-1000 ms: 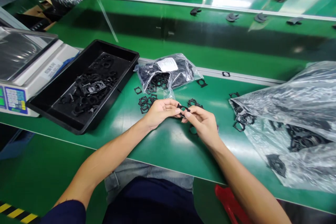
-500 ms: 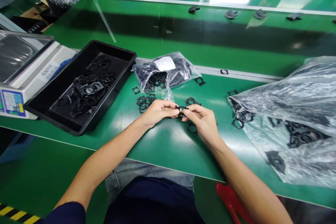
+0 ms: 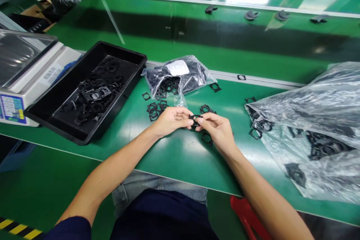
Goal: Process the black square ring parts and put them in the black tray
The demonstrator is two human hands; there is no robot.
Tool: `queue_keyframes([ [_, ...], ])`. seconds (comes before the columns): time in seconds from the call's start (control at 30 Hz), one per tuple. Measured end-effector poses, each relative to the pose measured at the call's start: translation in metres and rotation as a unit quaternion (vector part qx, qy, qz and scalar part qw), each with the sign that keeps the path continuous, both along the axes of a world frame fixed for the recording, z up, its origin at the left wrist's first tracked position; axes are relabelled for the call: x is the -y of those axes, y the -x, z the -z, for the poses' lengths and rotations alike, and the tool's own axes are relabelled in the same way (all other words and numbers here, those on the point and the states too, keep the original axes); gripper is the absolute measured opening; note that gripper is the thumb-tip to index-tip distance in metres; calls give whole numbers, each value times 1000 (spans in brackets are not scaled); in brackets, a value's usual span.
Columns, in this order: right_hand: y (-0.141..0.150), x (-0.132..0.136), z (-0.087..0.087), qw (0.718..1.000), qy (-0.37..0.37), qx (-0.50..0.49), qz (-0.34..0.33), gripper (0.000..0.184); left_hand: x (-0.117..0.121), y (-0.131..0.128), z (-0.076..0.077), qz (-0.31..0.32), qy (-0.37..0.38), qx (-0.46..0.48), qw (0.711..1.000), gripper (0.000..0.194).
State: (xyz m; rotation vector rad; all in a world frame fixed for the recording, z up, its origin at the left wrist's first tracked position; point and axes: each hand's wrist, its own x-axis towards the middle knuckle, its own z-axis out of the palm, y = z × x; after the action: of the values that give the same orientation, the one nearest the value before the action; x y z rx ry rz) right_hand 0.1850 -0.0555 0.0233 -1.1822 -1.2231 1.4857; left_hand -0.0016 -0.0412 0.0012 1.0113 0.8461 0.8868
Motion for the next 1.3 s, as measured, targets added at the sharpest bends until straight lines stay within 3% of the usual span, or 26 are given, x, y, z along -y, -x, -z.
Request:
queue_keyframes([
  [0.27,-2,-1,5,997,-48,54,4,38,1,-3,2,-47,-61,-63,995,27],
  [0.53,-2,-1,-1,998,-29,60,-18,39,-2,5,0,48,-32,-38,998,29],
  [0.73,2,-1,2,999,28,-31,31,35,-1,-1,1,1,3,13,1000,41],
  [0.93,1,-1,2,994,79,-76,29,32,-2,0,2,28,12,20,999,43],
  [1.3,1,-3,4,992,82,-93,36,28,1,-5,-1,-55,-24,-12,998,33],
])
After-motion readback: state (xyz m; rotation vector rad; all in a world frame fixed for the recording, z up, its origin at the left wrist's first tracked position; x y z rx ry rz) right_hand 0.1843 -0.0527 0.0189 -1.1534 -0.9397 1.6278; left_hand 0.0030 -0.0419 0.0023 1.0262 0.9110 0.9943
